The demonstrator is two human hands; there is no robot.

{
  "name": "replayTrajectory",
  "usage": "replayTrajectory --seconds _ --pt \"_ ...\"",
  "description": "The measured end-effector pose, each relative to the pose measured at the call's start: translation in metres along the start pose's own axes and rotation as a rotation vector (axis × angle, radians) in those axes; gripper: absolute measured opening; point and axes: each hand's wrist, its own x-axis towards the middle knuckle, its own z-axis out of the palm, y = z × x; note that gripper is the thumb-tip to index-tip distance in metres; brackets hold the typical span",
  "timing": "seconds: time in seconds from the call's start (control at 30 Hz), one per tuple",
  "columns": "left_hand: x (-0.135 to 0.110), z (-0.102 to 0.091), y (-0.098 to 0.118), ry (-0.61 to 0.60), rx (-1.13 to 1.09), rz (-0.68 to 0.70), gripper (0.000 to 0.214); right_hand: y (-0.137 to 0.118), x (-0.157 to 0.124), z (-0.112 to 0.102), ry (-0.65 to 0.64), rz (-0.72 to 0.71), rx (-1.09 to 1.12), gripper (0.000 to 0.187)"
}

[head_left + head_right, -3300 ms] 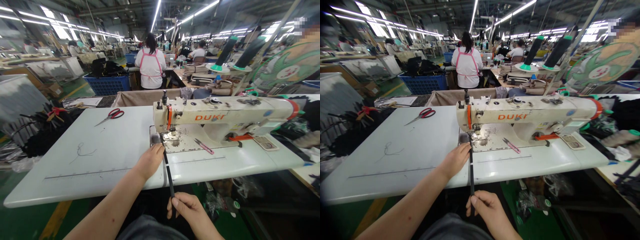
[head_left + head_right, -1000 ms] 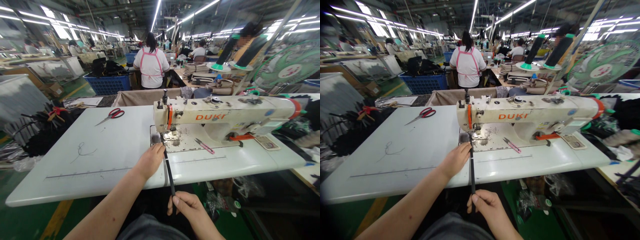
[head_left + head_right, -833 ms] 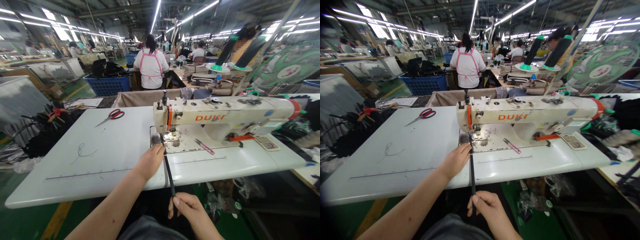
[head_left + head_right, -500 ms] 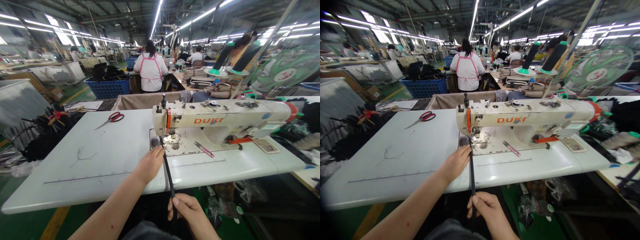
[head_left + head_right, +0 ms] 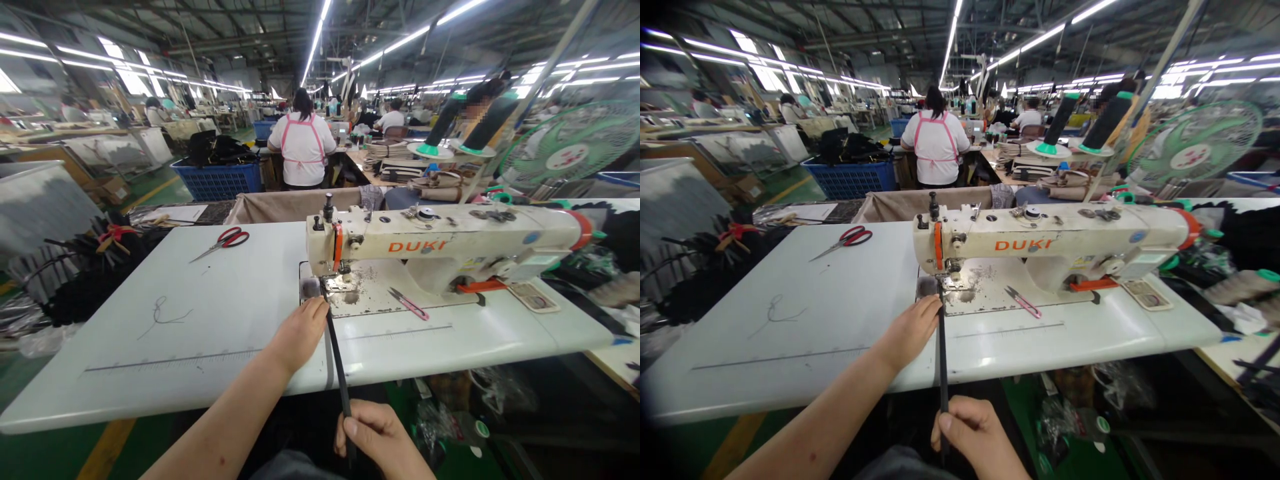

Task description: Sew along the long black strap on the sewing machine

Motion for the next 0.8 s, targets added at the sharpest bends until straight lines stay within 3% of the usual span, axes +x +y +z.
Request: replayTrajectory --seconds 0.2,0.27,0.43,0.8 --pt "-0.0007 0.0002 0.0 0.0 0.017 0.01 0.027 -0.0065 0.0054 -0.0029 0.048 -0.143 -0.184 0.034" --pt "-0.0007 0.0001 0.0003 0.002 0.018 0.011 0.026 -0.0053 0.0072 -0.0023 0.079 -0.097 -0.174 0.032" --pt "-0.0008 -0.0007 0.0001 0.007 -0.002 -0.002 0.025 0.0017 0.0074 0.0015 0.043 0.061 0.016 0.047" --pt "0.0006 -0.0045 0.0003 0.007 -0.027 0.007 0.022 -0.0019 0.0002 0.0007 0.032 0.052 -0.024 0.049"
